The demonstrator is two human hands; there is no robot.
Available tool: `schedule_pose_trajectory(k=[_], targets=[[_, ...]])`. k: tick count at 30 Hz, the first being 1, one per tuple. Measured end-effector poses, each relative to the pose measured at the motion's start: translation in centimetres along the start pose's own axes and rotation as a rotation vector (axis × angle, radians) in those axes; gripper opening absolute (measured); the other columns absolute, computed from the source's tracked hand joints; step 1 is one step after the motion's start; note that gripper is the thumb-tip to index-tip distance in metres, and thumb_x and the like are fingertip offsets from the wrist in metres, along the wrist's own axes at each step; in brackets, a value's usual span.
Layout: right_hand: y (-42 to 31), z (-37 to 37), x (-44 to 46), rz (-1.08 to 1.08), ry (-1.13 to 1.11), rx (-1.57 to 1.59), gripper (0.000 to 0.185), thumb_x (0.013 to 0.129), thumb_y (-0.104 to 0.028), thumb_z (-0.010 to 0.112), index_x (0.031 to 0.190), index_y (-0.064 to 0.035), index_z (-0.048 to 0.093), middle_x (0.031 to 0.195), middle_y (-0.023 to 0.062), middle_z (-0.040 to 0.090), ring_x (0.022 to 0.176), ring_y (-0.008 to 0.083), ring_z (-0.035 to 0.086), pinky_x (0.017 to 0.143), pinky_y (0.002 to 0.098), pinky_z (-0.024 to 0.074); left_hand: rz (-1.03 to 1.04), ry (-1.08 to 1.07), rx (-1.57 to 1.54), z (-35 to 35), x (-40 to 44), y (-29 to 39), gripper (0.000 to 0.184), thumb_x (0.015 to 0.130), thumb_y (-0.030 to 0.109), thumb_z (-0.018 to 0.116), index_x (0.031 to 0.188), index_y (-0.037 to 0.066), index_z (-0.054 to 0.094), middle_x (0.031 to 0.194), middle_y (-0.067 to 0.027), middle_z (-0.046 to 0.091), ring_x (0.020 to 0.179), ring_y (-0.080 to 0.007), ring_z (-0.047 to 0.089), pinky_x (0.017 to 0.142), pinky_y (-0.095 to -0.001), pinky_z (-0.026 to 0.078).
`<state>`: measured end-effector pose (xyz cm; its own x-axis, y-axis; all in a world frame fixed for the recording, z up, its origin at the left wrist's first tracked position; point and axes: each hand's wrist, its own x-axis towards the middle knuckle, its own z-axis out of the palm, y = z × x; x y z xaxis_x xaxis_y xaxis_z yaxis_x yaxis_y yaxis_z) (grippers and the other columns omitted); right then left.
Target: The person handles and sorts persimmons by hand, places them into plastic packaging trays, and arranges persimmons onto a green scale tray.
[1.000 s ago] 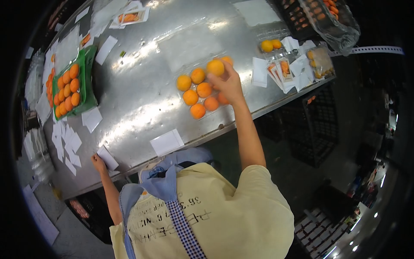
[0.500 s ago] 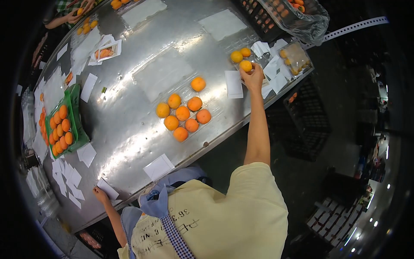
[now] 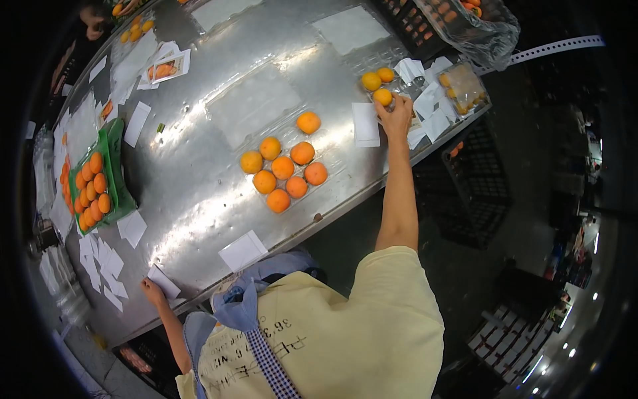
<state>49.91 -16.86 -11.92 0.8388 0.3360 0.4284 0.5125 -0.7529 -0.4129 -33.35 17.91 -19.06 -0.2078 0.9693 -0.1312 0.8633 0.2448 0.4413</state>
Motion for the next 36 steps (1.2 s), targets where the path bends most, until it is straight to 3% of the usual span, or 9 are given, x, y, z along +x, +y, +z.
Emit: schedule_pose_trajectory(k=[5,6,8,11,14,20,25,28,36], targets=[[-2.0,-1.9,0.5,0.036,-0.151,-0.187,0.056,0.072,-0.04,0.074,0.112,-0.0035,0.062,0.11,0.0154,0.053,0.102,0.0325,0.054,0.086,0.0401,0.0451,0.023,0.032,0.06,0.0,-0.1,-0.7,0.042,0.095,0.037,0.037,0.11,0.001,0.053,0.105,-0.0195,0.059,0.098,-0.0352,0.055,0.087,-0.039,0.041],[-2.9,-2.2,0.2,0.007,-0.089,-0.203,0.059,0.071,-0.041,0.074,0.113,-0.0021,0.06,0.111,0.0151,0.053,0.104,0.0321,0.053,0.087,0.0407,0.0443,0.022,0.034,0.091,-0.1,-0.3,-0.1,0.042,0.095,0.037,0.037,0.11,0.001,0.053,0.105,-0.0195,0.059,0.098,-0.0357,0.055,0.087,-0.0393,0.041],[-5.7,-2.9,-0.6,-0.016,0.015,-0.152,0.055,0.072,-0.035,0.075,0.112,-0.0011,0.059,0.108,0.015,0.055,0.097,0.0301,0.055,0.082,0.0387,0.046,0.005,0.009,0.092,-0.4,-0.6,0.8,0.042,0.095,0.038,0.036,0.11,0.002,0.053,0.105,-0.0193,0.059,0.098,-0.0356,0.056,0.087,-0.0392,0.041],[-8.9,-2.6,-2.8,-0.141,-0.13,0.23,0.044,0.073,-0.025,0.075,0.108,-0.0028,0.06,0.1,0.0125,0.058,0.086,0.0259,0.057,0.075,0.0345,0.047,-0.011,-0.002,0.083,-0.6,-1.1,1.7,0.042,0.095,0.038,0.036,0.11,0.002,0.053,0.105,-0.019,0.059,0.097,-0.0349,0.056,0.086,-0.039,0.042],[-14.0,-3.7,-6.4,-0.244,-0.269,0.341,0.035,0.075,-0.016,0.072,0.107,-0.0044,0.062,0.09,0.0095,0.061,0.076,0.0217,0.056,0.068,0.0309,0.0463,0.003,0.01,0.093,-0.7,-1.0,1.7,0.04,0.095,0.037,0.036,0.108,0.003,0.053,0.103,-0.0189,0.06,0.095,-0.0345,0.057,0.084,-0.0393,0.042],[-18.3,-5.2,-12.5,-0.181,-0.359,0.462,0.026,0.078,-0.011,0.07,0.103,-0.0036,0.064,0.082,0.0062,0.062,0.068,0.0142,0.054,0.065,0.0267,0.0452,-0.008,0.035,0.132,-1.3,-2.5,3.9,0.038,0.095,0.038,0.036,0.109,0.007,0.053,0.102,-0.0182,0.063,0.093,-0.0374,0.059,0.081,-0.0427,0.044],[-21.5,-7.0,-17.6,-0.292,-0.415,0.396,0.021,0.078,-0.01,0.07,0.096,-0.0014,0.065,0.078,0.007,0.062,0.065,0.0166,0.059,0.061,0.0281,0.0474,0.013,0.053,0.161,-1.5,-3.0,4.2,0.036,0.095,0.037,0.036,0.11,0.009,0.053,0.104,-0.0178,0.063,0.093,-0.0383,0.06,0.079,-0.0446,0.045],[-22.8,-7.3,-19.4,-0.225,-0.449,0.407,0.015,0.077,-0.016,0.068,0.088,-0.0059,0.065,0.074,0.0054,0.063,0.065,0.0214,0.061,0.06,0.0321,0.0472,0.002,0.043,0.141,-1.4,-2.9,4.3,0.035,0.095,0.037,0.037,0.11,0.009,0.053,0.105,-0.0172,0.063,0.093,-0.0382,0.06,0.079,-0.0443,0.045],[-21.4,-7.3,-15.2,-0.136,-0.304,0.328,0.02,0.082,-0.014,0.065,0.1,-0.005,0.065,0.082,0.0066,0.065,0.065,0.0175,0.059,0.06,0.0286,0.0471,0.062,0.022,0.086,-2.0,-3.4,4.4,0.034,0.095,0.037,0.038,0.11,0.01,0.053,0.104,-0.0163,0.063,0.094,-0.0372,0.06,0.079,-0.0437,0.045]])
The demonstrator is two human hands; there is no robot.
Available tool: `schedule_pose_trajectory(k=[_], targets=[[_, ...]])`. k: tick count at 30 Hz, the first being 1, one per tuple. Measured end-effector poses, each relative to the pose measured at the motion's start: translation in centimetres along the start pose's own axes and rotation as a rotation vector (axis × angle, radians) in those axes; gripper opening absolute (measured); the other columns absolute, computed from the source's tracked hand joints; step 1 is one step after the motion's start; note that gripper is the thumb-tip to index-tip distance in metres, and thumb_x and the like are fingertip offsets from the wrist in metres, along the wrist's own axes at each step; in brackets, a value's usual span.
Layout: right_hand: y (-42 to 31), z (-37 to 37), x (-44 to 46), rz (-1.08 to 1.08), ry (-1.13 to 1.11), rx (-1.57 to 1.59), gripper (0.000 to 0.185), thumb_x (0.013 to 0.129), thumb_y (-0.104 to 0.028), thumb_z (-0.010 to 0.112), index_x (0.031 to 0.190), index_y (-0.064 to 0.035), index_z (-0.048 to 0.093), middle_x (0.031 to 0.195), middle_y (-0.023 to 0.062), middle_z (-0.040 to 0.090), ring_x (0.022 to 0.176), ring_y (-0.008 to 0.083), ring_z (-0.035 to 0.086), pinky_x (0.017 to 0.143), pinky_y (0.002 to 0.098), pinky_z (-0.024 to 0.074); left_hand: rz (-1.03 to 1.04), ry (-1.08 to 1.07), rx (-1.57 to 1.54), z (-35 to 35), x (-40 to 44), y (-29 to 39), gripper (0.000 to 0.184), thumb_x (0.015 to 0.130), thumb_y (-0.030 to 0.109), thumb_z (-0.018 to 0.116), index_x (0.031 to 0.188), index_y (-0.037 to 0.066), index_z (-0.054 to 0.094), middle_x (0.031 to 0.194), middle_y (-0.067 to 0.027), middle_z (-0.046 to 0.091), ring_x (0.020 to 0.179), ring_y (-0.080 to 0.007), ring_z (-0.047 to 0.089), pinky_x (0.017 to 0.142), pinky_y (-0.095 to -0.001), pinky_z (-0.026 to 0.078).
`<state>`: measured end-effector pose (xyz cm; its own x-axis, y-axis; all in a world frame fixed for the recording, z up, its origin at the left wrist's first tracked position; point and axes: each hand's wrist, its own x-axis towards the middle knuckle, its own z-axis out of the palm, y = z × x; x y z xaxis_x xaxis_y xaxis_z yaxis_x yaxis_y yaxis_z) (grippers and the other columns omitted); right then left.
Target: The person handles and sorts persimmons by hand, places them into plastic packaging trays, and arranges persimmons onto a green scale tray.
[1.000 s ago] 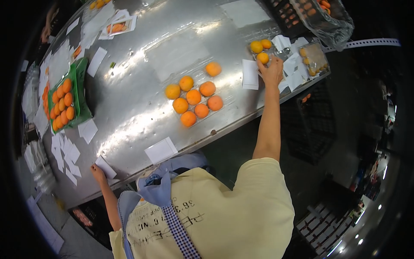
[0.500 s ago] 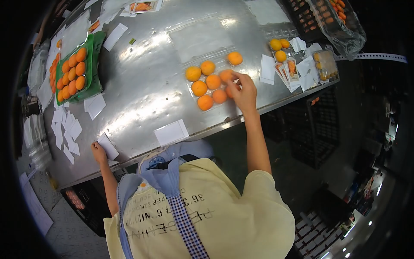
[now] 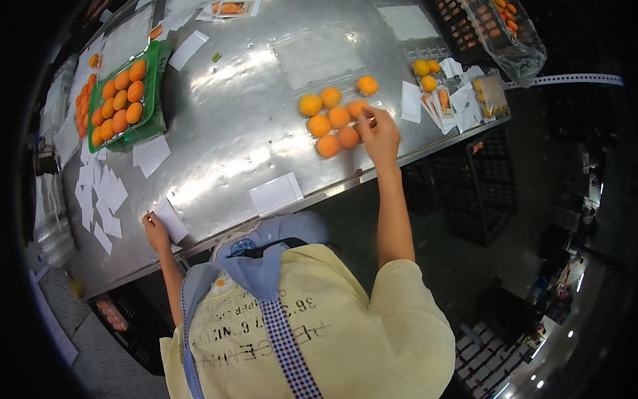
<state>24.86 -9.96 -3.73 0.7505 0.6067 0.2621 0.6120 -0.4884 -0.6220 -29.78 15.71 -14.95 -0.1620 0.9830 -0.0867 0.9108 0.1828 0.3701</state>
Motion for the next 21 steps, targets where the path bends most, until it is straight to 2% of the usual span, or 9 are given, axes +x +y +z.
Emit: schedule_pose_trajectory(k=[4,5,7,8,9,12,16,18,21], targets=[[-0.8,-0.6,1.4,0.096,0.259,0.213,0.021,0.086,-0.015,0.063,0.104,-0.0042,0.064,0.081,0.0036,0.064,0.066,0.0126,0.057,0.061,0.0267,0.0462,0.007,-0.046,-0.029,-0.3,-0.1,0.0,0.031,0.095,0.033,0.041,0.11,0.009,0.053,0.101,-0.0146,0.063,0.087,-0.0337,0.06,0.076,-0.0403,0.045],[0.0,-0.2,1.2,0.141,0.297,0.33,0.022,0.089,-0.016,0.061,0.107,-0.0035,0.063,0.085,0.0032,0.063,0.073,0.0104,0.056,0.065,0.0247,0.0451,0.013,-0.051,-0.041,-0.3,0.0,-0.2,0.029,0.095,0.031,0.043,0.11,0.009,0.053,0.099,-0.0138,0.063,0.084,-0.0316,0.061,0.074,-0.0385,0.046],[1.9,0.8,0.0,0.193,0.411,0.354,0.023,0.089,-0.015,0.06,0.109,-0.0026,0.061,0.091,0.0046,0.062,0.077,0.0109,0.055,0.067,0.0238,0.0446,-0.122,-0.123,-0.41,1.0,1.2,-3.2,0.025,0.093,0.024,0.047,0.111,0.007,0.053,0.094,-0.0105,0.061,0.077,-0.0241,0.058,0.071,-0.0323,0.045],[3.0,1.3,-0.8,0.218,0.473,0.362,0.024,0.09,-0.015,0.059,0.11,-0.0022,0.06,0.093,0.0053,0.061,0.079,0.0112,0.055,0.068,0.0234,0.0444,-0.187,-0.166,-0.596,0.4,1.4,-1.7,0.024,0.093,0.021,0.05,0.111,0.006,0.053,0.092,-0.0089,0.06,0.073,-0.0203,0.057,0.07,-0.0292,0.044],[4.0,1.6,-2.1,0.325,0.498,0.405,0.027,0.09,-0.014,0.058,0.114,-0.0013,0.057,0.101,0.0065,0.058,0.084,0.0118,0.054,0.07,0.0224,0.0435,-0.235,-0.022,-0.66,-0.1,0.6,-0.3,0.024,0.09,0.013,0.054,0.112,0.004,0.052,0.088,-0.0039,0.054,0.068,-0.0114,0.049,0.063,-0.0227,0.041],[5.2,2.8,-6.4,0.681,0.615,0.667,0.039,0.089,-0.011,0.057,0.125,0.001,0.045,0.102,0.008,0.053,0.088,0.0161,0.055,0.068,0.0279,0.0511,0.164,0.308,-0.669,-0.1,-0.1,1.6,0.026,0.09,0.012,0.055,0.114,0.004,0.051,0.088,-0.0027,0.052,0.067,-0.0112,0.048,0.058,-0.0238,0.04],[2.1,4.4,-9.8,0.918,0.288,0.962,0.045,0.088,-0.006,0.055,0.126,0.0093,0.036,0.107,0.0162,0.052,0.091,0.0249,0.061,0.078,0.0365,0.057,0.113,0.041,-0.939,-0.7,-2.6,8.3,0.028,0.09,0.009,0.055,0.117,0.004,0.049,0.091,-0.0012,0.053,0.065,-0.0054,0.048,0.053,-0.0198,0.04],[1.7,4.8,-9.3,0.951,0.162,1.037,0.048,0.089,-0.007,0.055,0.128,0.0118,0.033,0.107,0.0188,0.053,0.095,0.0281,0.061,0.08,0.0377,0.0567,0.216,-0.044,-0.98,0.4,-3.9,11.2,0.025,0.091,0.007,0.054,0.115,0.004,0.05,0.092,-0.0025,0.054,0.064,-0.0048,0.048,0.051,-0.0189,0.039],[1.8,4.9,-8.1,1.021,0.151,1.038,0.034,0.091,-0.009,0.053,0.116,0.0096,0.041,0.105,0.0195,0.055,0.093,0.0277,0.061,0.079,0.0373,0.0573,0.248,-0.229,-1.022,1.6,-6.5,15.1,0.018,0.091,0.006,0.055,0.108,0.004,0.052,0.084,-0.0012,0.054,0.059,-0.0047,0.046,0.05,-0.0185,0.036]])
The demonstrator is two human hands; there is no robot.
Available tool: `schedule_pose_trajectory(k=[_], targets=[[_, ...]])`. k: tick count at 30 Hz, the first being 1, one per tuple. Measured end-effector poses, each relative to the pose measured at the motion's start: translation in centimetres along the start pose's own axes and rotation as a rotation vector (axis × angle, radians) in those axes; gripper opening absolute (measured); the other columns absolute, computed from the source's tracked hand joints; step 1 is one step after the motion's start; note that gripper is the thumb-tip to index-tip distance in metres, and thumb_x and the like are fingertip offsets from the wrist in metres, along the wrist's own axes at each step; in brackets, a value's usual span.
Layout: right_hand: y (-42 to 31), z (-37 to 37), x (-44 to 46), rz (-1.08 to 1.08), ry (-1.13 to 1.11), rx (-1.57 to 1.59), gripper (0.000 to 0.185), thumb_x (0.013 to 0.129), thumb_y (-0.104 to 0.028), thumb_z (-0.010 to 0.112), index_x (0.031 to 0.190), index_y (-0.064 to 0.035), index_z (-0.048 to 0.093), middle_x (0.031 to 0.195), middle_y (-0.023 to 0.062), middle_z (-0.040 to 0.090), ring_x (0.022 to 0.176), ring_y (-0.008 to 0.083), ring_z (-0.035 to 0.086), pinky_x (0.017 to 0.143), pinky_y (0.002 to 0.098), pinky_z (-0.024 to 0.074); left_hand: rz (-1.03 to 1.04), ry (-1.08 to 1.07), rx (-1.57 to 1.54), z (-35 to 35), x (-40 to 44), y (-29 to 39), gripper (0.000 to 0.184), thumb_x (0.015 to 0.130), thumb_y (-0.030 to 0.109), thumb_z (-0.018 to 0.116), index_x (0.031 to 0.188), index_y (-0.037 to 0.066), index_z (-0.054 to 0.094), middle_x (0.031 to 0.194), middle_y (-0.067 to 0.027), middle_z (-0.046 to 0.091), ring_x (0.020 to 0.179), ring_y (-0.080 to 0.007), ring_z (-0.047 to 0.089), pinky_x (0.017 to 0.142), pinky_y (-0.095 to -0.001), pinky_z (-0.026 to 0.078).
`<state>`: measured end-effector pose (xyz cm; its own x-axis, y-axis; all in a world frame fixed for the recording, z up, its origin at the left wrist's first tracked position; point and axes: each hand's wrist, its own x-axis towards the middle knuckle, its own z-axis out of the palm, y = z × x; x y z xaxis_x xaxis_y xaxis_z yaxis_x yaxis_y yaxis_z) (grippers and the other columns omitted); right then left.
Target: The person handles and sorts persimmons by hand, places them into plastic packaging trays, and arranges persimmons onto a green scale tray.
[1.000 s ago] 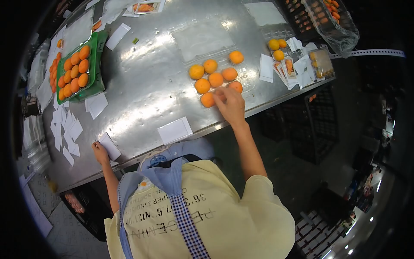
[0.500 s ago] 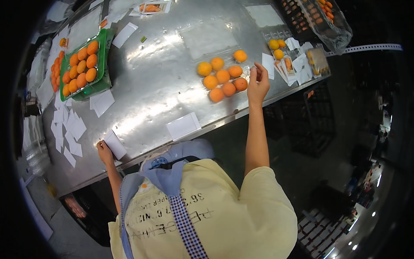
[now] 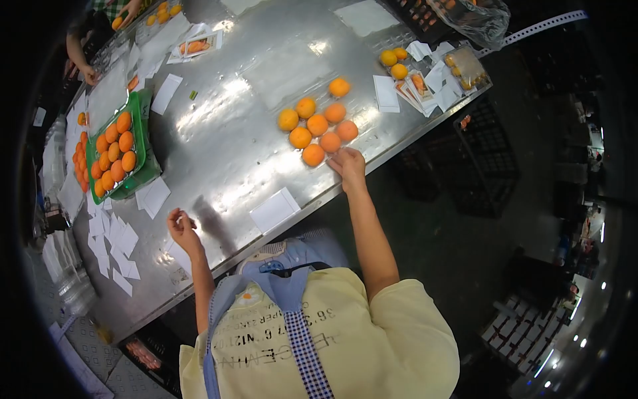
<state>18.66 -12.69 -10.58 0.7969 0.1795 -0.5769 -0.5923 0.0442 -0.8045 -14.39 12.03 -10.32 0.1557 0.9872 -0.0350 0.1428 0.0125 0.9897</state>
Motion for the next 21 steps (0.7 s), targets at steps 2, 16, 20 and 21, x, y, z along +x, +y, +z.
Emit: schedule_pose_trajectory(k=[2,16,20,21], targets=[[-0.5,0.1,0.8,0.026,-0.012,0.016,0.028,0.091,-0.01,0.053,0.111,0.0081,0.043,0.103,0.0188,0.055,0.092,0.0273,0.062,0.079,0.0376,0.0577,-0.025,-0.049,-0.017,2.6,-1.1,0.1,0.012,0.09,0.005,0.056,0.102,0.004,0.053,0.074,0.0005,0.054,0.055,-0.0044,0.046,0.048,-0.0184,0.036],[-1.9,-3.0,8.3,-0.157,-0.129,0.041,0.026,0.091,-0.016,0.057,0.102,0.0062,0.05,0.101,0.0176,0.06,0.091,0.0251,0.064,0.073,0.035,0.0582,-0.126,-0.237,0.073,5.3,-7.0,-0.4,0.011,0.085,0.007,0.06,0.096,0.008,0.059,0.074,0.0024,0.054,0.062,-0.0054,0.049,0.054,-0.0201,0.04],[-3.2,-5.1,9.3,-0.144,-0.091,-0.117,0.03,0.09,-0.014,0.058,0.108,0.008,0.049,0.099,0.015,0.059,0.087,0.0225,0.063,0.072,0.0343,0.058,-0.117,-0.265,0.074,3.5,-7.4,-1.1,0.011,0.087,0.011,0.062,0.097,0.009,0.06,0.07,0.0021,0.056,0.06,-0.0051,0.052,0.052,-0.0188,0.041],[-3.6,-5.4,9.5,-0.144,-0.078,-0.2,0.032,0.089,-0.013,0.059,0.111,0.0086,0.049,0.098,0.0144,0.059,0.086,0.0222,0.063,0.07,0.0335,0.058,-0.185,-0.28,0.047,2.4,-7.6,-0.8,0.01,0.087,0.011,0.062,0.097,0.009,0.06,0.07,0.0021,0.056,0.06,-0.0049,0.052,0.052,-0.0184,0.04]])
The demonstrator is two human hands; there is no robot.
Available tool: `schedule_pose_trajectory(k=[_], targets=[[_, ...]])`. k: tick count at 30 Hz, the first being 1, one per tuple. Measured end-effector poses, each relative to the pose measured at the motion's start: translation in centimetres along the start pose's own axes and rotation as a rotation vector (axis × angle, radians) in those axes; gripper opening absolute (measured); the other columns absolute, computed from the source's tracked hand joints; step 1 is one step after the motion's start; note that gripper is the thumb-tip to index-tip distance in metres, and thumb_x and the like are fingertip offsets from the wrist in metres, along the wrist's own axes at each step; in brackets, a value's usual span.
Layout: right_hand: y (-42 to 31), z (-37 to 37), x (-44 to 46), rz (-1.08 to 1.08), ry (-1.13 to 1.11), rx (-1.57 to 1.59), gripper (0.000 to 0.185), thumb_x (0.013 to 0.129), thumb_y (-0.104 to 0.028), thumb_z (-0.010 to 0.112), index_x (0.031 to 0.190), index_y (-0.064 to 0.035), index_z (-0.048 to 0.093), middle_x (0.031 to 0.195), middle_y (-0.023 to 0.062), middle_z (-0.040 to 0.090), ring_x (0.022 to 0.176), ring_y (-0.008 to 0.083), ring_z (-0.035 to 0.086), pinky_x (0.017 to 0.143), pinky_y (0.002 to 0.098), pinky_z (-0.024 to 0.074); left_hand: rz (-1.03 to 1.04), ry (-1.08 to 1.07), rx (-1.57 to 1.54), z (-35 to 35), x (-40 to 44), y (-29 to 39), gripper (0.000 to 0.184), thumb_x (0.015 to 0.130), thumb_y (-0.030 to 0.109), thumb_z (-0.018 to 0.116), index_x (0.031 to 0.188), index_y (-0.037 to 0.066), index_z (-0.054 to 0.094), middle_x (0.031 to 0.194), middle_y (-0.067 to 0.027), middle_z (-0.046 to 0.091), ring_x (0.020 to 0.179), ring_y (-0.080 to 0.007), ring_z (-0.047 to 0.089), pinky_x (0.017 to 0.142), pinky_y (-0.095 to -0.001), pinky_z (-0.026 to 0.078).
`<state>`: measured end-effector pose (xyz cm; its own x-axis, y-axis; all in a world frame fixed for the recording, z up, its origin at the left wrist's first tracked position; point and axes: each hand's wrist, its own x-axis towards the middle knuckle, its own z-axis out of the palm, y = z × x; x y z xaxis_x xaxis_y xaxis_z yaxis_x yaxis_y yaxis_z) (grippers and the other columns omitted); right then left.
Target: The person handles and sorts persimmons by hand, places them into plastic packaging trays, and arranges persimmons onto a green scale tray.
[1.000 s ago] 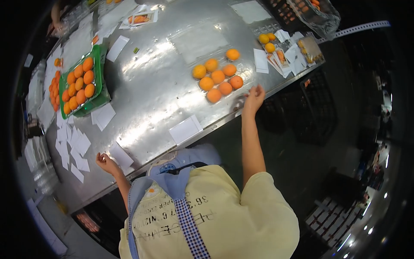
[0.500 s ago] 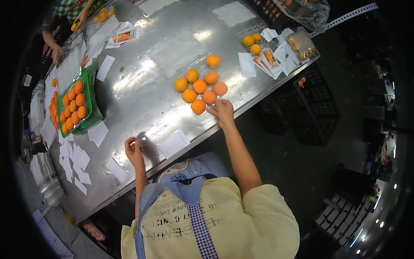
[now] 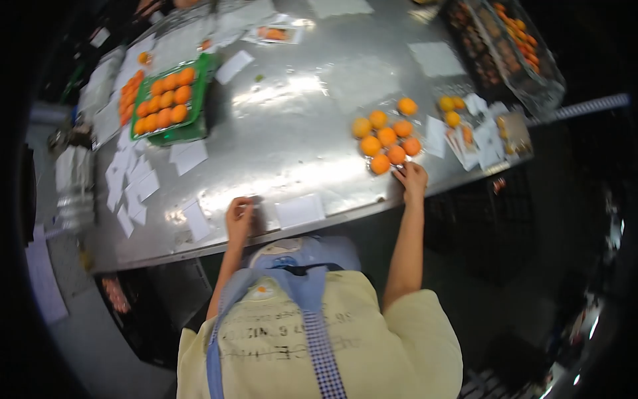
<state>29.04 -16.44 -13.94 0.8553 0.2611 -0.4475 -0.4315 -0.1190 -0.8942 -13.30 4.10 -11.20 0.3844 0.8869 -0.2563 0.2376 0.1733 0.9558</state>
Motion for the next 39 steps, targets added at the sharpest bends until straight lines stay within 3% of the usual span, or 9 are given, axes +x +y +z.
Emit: schedule_pose_trajectory(k=[4,12,19,29,32,35,39], targets=[[-1.6,-0.9,-0.5,-0.361,0.214,-0.323,0.037,0.085,-0.012,0.061,0.116,0.0047,0.051,0.107,0.0158,0.06,0.088,0.0206,0.062,0.065,0.0289,0.0554,-0.004,0.103,0.073,-3.2,-1.4,0.1,0.011,0.087,0.007,0.061,0.098,0.007,0.06,0.068,0.002,0.056,0.057,-0.0042,0.049,0.05,-0.0183,0.038],[-4.4,2.6,-4.5,-0.64,0.263,-0.569,0.024,0.083,-0.01,0.06,0.105,-0.0006,0.06,0.096,0.012,0.067,0.078,0.0197,0.064,0.072,0.0315,0.0505,-0.038,0.127,0.057,-6.1,-1.6,-0.4,0.007,0.088,0.004,0.059,0.095,0.005,0.058,0.066,0.0019,0.054,0.054,-0.0037,0.048,0.047,-0.0179,0.036],[-4.0,3.3,-5.2,-0.577,0.272,-0.543,0.021,0.083,-0.01,0.06,0.101,-0.0009,0.063,0.093,0.0116,0.067,0.076,0.0199,0.065,0.071,0.0319,0.0503,-0.056,0.038,0.114,-6.4,-1.3,-0.8,0.008,0.087,0.004,0.058,0.095,0.006,0.059,0.067,0.0018,0.054,0.054,-0.0043,0.047,0.048,-0.0186,0.037],[-6.2,3.0,-2.5,-0.747,0.369,-0.631,0.019,0.082,-0.01,0.06,0.099,-0.0024,0.064,0.09,0.0111,0.067,0.074,0.0214,0.064,0.069,0.034,0.0498,-0.069,0.0,0.186,-7.0,-0.4,-0.2,0.007,0.087,0.006,0.059,0.095,0.005,0.059,0.069,0.0019,0.056,0.058,-0.0048,0.049,0.052,-0.0197,0.039],[-8.1,3.9,-3.8,-0.677,0.291,-0.629,0.019,0.082,-0.01,0.06,0.099,-0.0022,0.064,0.09,0.0116,0.067,0.074,0.022,0.064,0.069,0.035,0.0495,-0.064,-0.013,0.184,-7.2,-0.2,-0.3,0.008,0.087,0.006,0.059,0.096,0.006,0.06,0.07,0.0021,0.056,0.059,-0.0046,0.049,0.052,-0.0194,0.039],[-7.6,3.9,-4.3,-0.701,0.297,-0.807,0.019,0.082,-0.011,0.061,0.099,-0.003,0.064,0.091,0.0113,0.067,0.072,0.0229,0.064,0.069,0.035,0.0494,-0.058,-0.016,0.195,-7.2,0.2,-0.3,0.008,0.088,0.006,0.059,0.096,0.006,0.06,0.069,0.0024,0.055,0.059,-0.0044,0.049,0.052,-0.0191,0.038],[-7.1,4.0,-5.5,-0.685,0.213,-1.042,0.027,0.081,-0.016,0.064,0.107,-0.0074,0.062,0.1,0.0105,0.064,0.082,0.0274,0.063,0.071,0.038,0.0494,-0.085,-0.051,0.19,-7.2,0.7,-0.1,0.008,0.088,0.007,0.058,0.096,0.006,0.06,0.07,0.0027,0.055,0.059,-0.0048,0.049,0.053,-0.0195,0.039]])
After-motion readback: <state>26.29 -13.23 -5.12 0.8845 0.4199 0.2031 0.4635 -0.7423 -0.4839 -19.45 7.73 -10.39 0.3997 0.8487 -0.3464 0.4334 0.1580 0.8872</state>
